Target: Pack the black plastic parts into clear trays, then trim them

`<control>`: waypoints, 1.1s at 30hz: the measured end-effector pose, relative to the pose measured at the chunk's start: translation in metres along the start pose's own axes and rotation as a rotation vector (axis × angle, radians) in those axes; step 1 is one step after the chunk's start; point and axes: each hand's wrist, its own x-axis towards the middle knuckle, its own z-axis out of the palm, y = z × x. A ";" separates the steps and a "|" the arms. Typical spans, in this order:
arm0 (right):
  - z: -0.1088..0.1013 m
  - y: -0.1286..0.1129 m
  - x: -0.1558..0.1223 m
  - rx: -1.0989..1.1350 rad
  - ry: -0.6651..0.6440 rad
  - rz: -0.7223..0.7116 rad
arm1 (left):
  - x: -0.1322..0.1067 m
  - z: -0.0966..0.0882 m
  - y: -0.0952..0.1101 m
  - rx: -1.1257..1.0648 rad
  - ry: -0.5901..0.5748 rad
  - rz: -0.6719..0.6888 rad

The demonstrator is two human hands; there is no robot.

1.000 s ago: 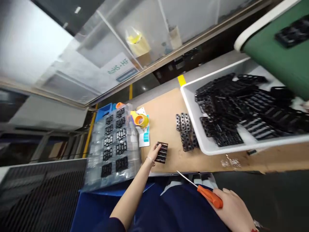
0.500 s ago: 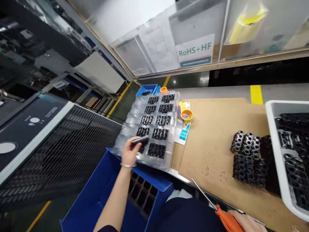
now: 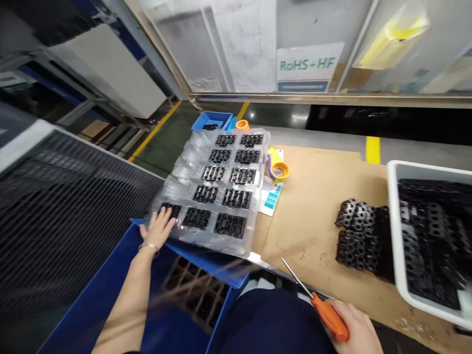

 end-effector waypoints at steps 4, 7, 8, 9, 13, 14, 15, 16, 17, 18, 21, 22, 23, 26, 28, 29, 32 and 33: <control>-0.011 -0.008 -0.012 -0.046 0.079 0.119 | -0.033 0.051 0.085 -0.228 0.149 0.141; -0.019 -0.003 -0.029 -0.055 0.100 0.222 | -0.093 0.134 0.178 -0.454 -0.025 0.273; -0.021 0.000 -0.036 -0.052 0.107 0.253 | -0.118 0.166 0.209 -0.515 -0.144 0.315; -0.023 0.004 -0.044 -0.047 0.114 0.283 | -0.144 0.199 0.238 -0.563 -0.269 0.347; -0.030 0.020 -0.082 -0.012 0.147 0.398 | -0.226 0.308 0.318 -0.639 -0.578 0.312; -0.030 0.023 -0.092 -0.004 0.155 0.426 | -0.236 0.326 0.328 -0.645 -0.621 0.289; -0.030 0.026 -0.101 0.004 0.158 0.453 | -0.243 0.339 0.334 -0.651 -0.657 0.265; -0.029 0.029 -0.109 0.012 0.159 0.478 | -0.245 0.347 0.337 -0.659 -0.691 0.240; -0.029 0.032 -0.116 0.021 0.154 0.498 | -0.245 0.353 0.339 -0.670 -0.728 0.216; -0.028 0.034 -0.121 0.031 0.146 0.514 | -0.242 0.355 0.338 -0.682 -0.769 0.192; -0.025 0.039 -0.130 0.057 0.110 0.540 | -0.226 0.351 0.328 -0.697 -0.898 0.116; -0.024 0.040 -0.130 0.062 0.098 0.545 | -0.220 0.347 0.323 -0.689 -0.934 0.088; -0.023 0.041 -0.130 0.063 0.087 0.549 | -0.214 0.342 0.318 -0.673 -0.962 0.060; -0.021 0.042 -0.124 0.056 0.066 0.555 | -0.197 0.323 0.303 -0.611 -1.013 -0.003; -0.020 0.043 -0.118 0.048 0.053 0.548 | -0.187 0.309 0.295 -0.566 -1.033 -0.028; -0.020 0.043 -0.115 0.046 0.045 0.539 | -0.182 0.301 0.291 -0.542 -1.040 -0.038; -0.019 0.044 -0.104 0.053 0.019 0.481 | -0.167 0.275 0.279 -0.480 -1.036 -0.058; -0.018 0.044 -0.099 0.059 0.009 0.452 | -0.162 0.266 0.275 -0.465 -1.026 -0.056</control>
